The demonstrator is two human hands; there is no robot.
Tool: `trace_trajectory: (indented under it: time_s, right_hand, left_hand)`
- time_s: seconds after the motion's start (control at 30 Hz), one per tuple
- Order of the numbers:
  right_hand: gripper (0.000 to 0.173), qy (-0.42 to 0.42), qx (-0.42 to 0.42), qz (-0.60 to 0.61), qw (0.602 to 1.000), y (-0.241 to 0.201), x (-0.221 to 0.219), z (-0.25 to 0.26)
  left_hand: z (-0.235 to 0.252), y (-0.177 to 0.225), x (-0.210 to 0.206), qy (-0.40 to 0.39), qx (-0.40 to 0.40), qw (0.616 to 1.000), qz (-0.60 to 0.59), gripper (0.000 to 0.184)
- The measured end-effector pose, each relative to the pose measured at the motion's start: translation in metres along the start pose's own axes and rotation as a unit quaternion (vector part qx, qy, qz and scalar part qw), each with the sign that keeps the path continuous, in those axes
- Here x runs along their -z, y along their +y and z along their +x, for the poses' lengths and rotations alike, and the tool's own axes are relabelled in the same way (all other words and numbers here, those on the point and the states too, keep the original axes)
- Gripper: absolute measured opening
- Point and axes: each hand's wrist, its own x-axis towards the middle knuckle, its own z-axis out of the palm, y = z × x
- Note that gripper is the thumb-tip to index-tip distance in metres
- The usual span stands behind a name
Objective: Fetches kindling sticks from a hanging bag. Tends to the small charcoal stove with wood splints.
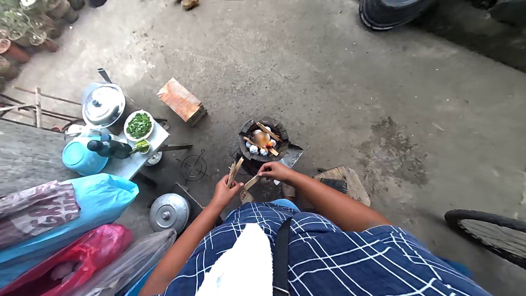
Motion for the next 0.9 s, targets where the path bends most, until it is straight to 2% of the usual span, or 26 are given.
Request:
trace_trajectory:
  time_s: [0.1,0.23,0.37,0.6,0.8,0.9]
  right_hand:
    - [0.023,0.077,-0.002,-0.01,0.997,0.022,0.039,0.011]
    - [0.027,0.19,-0.01,-0.017,0.982,0.05,0.1,0.05]
    - [0.028,0.247,-0.036,-0.032,0.968,0.068,0.13,0.104]
    - [0.03,0.215,-0.096,-0.108,0.966,0.07,0.135,0.166]
    - [0.031,0.15,-0.079,-0.15,0.974,0.072,0.13,0.188]
    - [0.031,0.194,-0.061,-0.132,0.97,0.071,0.131,0.187]
  left_hand:
    - [-0.007,-0.011,0.008,0.044,0.036,0.998,-0.016,0.027]
    - [-0.026,-0.036,0.018,0.09,0.096,0.991,-0.031,0.031]
    - [-0.053,-0.051,0.01,0.143,0.141,0.978,-0.048,0.028]
    - [-0.098,-0.053,-0.025,0.2,0.208,0.956,-0.047,0.026]
    - [-0.114,-0.055,-0.066,0.238,0.237,0.937,-0.098,0.023]
    - [-0.116,-0.046,-0.085,0.243,0.236,0.935,-0.1,0.022]
